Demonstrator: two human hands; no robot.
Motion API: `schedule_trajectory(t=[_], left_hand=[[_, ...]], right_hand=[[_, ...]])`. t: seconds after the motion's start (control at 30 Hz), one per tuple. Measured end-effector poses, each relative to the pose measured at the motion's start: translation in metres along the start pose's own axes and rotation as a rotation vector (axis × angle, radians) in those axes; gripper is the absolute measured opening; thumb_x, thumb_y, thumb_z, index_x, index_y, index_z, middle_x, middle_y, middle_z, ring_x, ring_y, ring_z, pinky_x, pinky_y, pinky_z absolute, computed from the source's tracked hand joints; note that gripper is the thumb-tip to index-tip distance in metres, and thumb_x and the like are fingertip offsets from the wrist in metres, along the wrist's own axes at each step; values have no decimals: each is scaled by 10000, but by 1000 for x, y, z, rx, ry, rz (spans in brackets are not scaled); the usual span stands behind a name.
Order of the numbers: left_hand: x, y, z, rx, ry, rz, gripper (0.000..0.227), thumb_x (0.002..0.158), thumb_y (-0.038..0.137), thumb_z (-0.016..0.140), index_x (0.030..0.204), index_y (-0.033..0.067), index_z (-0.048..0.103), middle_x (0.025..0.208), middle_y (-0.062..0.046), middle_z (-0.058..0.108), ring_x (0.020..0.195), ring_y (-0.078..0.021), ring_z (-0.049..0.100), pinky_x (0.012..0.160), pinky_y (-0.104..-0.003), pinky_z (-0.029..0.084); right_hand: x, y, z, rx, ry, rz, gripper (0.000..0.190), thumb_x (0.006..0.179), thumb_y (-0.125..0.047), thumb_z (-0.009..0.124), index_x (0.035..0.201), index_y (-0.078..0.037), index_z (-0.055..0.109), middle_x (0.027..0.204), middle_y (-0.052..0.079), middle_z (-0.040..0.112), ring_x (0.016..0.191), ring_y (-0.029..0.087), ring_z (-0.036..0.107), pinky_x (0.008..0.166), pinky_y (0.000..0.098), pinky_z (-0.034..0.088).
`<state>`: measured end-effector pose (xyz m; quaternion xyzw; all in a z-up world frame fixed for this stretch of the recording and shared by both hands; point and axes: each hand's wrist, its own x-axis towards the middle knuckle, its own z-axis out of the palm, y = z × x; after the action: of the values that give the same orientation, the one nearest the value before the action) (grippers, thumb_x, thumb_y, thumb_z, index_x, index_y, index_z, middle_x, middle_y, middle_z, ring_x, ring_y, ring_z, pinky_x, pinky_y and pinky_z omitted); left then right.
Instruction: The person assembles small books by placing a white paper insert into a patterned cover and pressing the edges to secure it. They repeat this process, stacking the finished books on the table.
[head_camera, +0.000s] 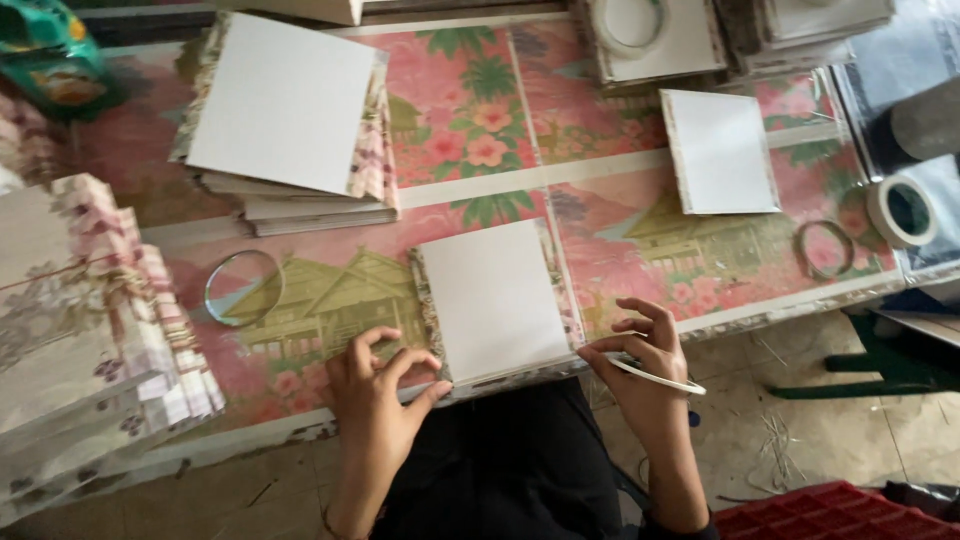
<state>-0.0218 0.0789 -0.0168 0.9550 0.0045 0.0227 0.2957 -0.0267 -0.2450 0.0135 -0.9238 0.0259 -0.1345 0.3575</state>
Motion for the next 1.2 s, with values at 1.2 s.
schedule_trajectory(t=[1.2], left_hand=[[5, 43, 20, -44, 55, 139, 312, 791, 429, 910, 1071, 356, 792, 1406, 213, 700, 1208, -251, 525, 918, -518, 342]], right_hand=[[-29, -66, 36, 168, -171, -297, 224, 978, -120, 774, 1191, -61, 813, 1466, 193, 595, 1119, 253, 750, 993, 349, 641]])
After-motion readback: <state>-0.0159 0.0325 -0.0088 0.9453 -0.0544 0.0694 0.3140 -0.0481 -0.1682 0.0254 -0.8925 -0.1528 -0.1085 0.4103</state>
